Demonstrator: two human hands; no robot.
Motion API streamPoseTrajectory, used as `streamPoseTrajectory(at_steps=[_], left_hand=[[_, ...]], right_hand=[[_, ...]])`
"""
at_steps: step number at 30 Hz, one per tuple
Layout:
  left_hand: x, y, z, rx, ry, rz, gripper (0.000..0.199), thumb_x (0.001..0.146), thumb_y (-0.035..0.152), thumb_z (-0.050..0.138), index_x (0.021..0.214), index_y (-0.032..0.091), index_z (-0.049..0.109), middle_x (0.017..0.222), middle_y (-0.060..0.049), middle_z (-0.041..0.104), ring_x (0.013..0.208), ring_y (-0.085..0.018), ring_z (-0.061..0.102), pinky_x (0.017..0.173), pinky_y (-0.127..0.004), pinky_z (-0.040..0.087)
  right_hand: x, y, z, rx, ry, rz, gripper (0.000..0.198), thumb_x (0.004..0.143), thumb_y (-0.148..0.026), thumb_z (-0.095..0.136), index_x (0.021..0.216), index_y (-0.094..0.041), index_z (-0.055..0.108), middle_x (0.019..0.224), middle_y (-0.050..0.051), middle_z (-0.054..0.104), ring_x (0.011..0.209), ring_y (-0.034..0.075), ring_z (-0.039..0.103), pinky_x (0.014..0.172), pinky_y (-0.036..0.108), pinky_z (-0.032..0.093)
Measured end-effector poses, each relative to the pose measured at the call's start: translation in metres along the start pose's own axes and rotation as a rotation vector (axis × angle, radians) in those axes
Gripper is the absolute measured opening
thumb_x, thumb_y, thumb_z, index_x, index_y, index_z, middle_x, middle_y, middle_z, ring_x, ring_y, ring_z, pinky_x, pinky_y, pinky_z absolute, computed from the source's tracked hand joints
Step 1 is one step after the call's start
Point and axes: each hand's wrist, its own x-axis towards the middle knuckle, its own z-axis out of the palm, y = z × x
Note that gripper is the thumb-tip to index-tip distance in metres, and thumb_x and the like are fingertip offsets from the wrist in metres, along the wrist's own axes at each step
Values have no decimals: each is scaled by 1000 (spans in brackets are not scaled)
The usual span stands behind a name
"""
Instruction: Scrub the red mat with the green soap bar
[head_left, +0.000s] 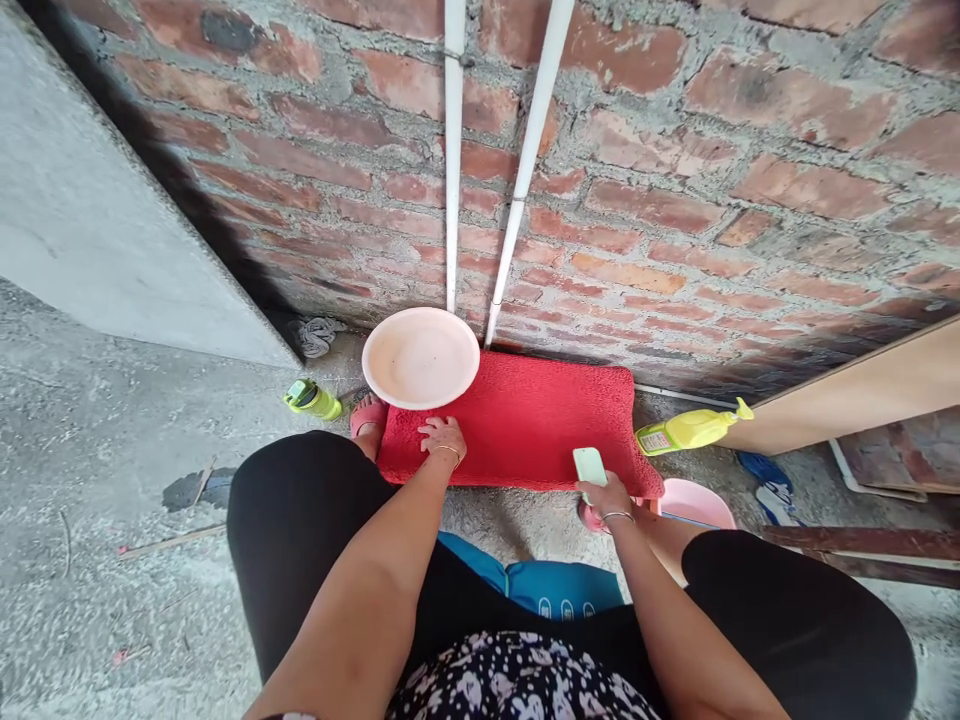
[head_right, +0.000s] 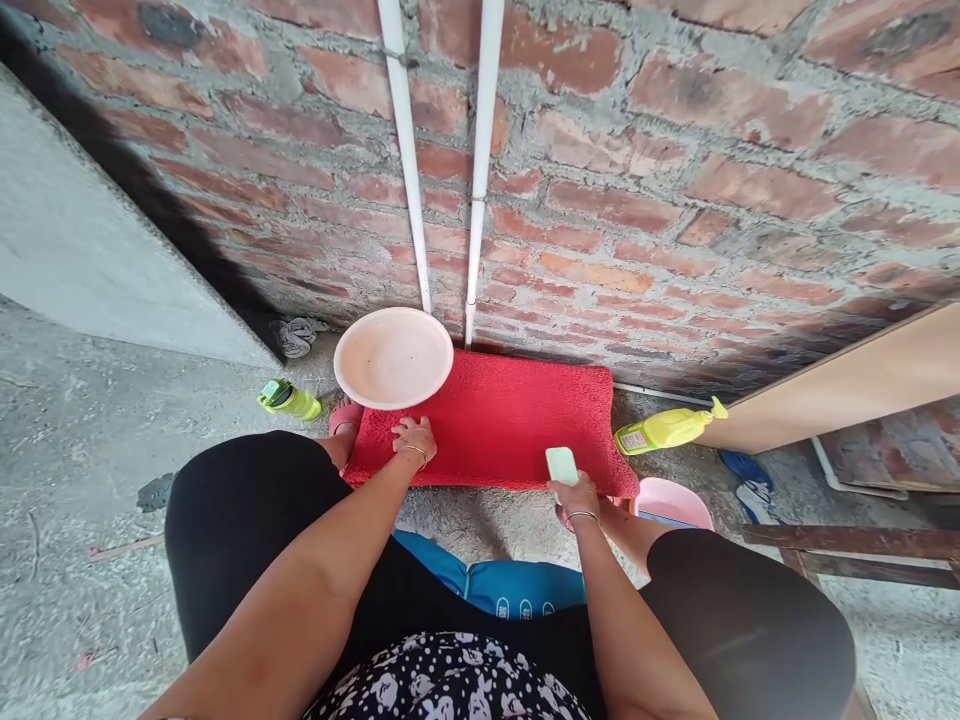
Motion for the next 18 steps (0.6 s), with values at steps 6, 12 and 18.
streamPoseTrajectory(at_steps=[6, 12, 18], left_hand=[[1, -3, -6, -38, 11, 4, 55, 87, 34, 48, 141, 25, 45, 153, -22, 28, 137, -45, 33, 83, -54, 53], [3, -5, -9, -61, -7, 5, 57, 85, 31, 47, 142, 26, 45, 153, -20, 30, 137, -45, 33, 83, -54, 54], [5, 3, -5, -50, 9, -24, 59, 85, 29, 48, 144, 24, 42, 152, -24, 30, 137, -48, 32, 82, -56, 54]], right_hand=[[-54, -103, 37, -289, -202, -574, 65, 70, -34, 67, 132, -21, 52, 123, 11, 56, 110, 23, 55, 96, 32, 40], [-81, -137, 61, -506, -276, -779, 72, 74, -30, 63, 142, -24, 41, 140, 13, 45, 125, 27, 45, 107, 41, 30], [-34, -39, 13, -600, -157, -609, 59, 76, -27, 61, 133, -19, 48, 128, 13, 53, 115, 26, 51, 99, 39, 33]])
